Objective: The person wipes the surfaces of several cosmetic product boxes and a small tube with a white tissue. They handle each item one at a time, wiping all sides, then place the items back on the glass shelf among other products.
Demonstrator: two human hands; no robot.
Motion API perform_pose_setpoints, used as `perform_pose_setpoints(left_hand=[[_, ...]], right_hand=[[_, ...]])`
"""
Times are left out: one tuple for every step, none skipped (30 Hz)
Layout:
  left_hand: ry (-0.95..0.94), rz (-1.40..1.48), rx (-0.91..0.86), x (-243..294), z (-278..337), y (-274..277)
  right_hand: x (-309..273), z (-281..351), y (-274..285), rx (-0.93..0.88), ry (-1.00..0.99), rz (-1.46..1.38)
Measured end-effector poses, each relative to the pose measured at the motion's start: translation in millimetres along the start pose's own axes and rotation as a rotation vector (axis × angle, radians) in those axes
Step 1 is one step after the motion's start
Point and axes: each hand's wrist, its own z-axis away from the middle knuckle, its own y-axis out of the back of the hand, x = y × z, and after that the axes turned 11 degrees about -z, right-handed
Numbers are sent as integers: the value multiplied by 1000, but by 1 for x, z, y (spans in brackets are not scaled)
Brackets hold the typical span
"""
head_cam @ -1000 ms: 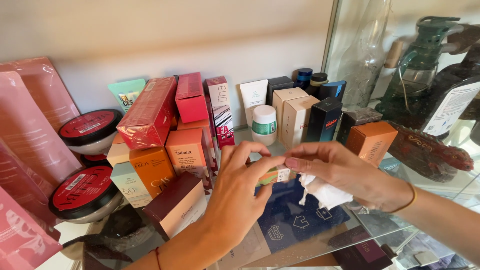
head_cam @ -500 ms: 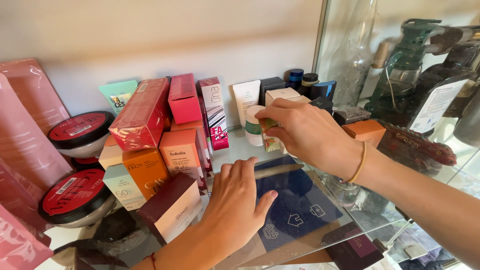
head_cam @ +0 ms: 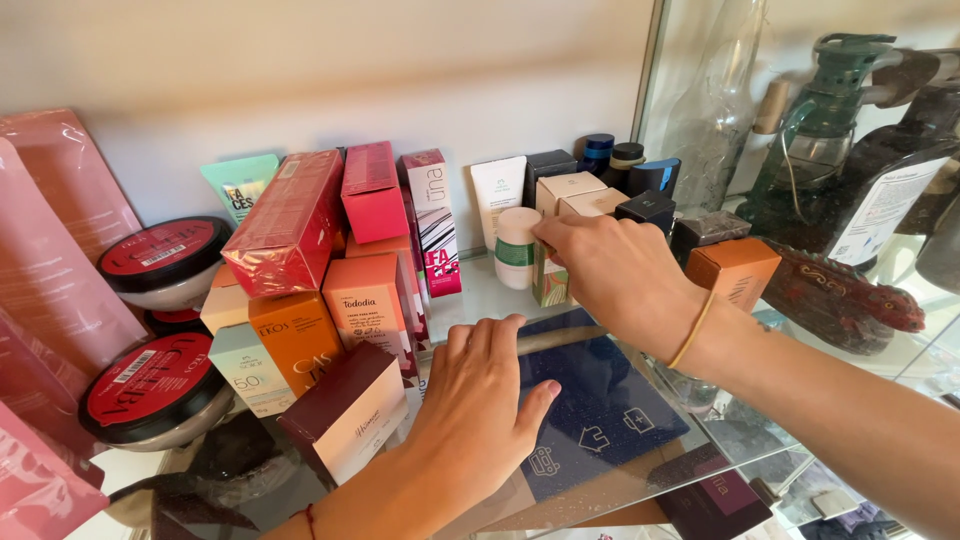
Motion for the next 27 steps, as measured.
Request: perform_pose_setpoints(left_hand=[[0,0,1,0,0,0],[-2,7,1,0,1,1],[-3,11,1,0,1,1],[-2,10,3,-1,0,1],[3,21,-9,-1,0,1],[7,32,-21,-1,0,1],[7,31,-20,-1,0,0],[-6,105,1,-1,-1,0],[-16,179,21,-1,-1,0],[-15,178,21,6,-3,17],[125,373,-186,13,-6,34],[263,566,-395,19,-9,51],[261,566,-396,19,-10,48],[275,680,-303,19,-12,46],[287,792,-208,19,-14,44],[285,792,-208,17,-16,45],[377,830,-186,16,-17,46],[469,867,-163,15,-18,46],[472,866,-164,17,-19,52],[531,853,-161,19,-20,58],[590,837,-159,21,-20,64],[593,833,-159,19,-21,61],[607,920,-101,17,-23,58],[620,1006,-41,15,-24,54],[621,1004,-42,15,-25,54],[586,1007,12,14,-25,53],[550,1010,64,13,-25,52]], right_hand=[[-2,2,4,0,1,1],[-3,5,7,64,38,-69],[-6,6,11,129,77,-140],[-6,9,15,131,79,-140],[-7,13,18,265,176,-217],[-7,17,21,400,271,-293],[-12,21,26,402,272,-294],[-17,26,32,437,407,-393],[-22,30,37,469,543,-493],[-24,32,30,469,543,-494],[-27,33,24,461,593,-548],[-29,34,18,453,643,-603],[-31,37,15,453,642,-602],[-34,40,13,389,633,-654],[-37,43,11,324,624,-704],[-35,42,8,326,624,-703],[-33,42,4,306,554,-712],[-31,42,0,286,483,-721],[-29,41,3,286,484,-723],[-28,40,5,233,374,-775],[-26,39,6,180,264,-826],[-25,40,7,179,265,-830],[-23,41,9,140,166,-925],[-21,42,11,100,66,-1017],[-17,43,11,100,66,-1019],[-13,44,11,67,83,-1148],[-9,45,11,33,98,-1279]])
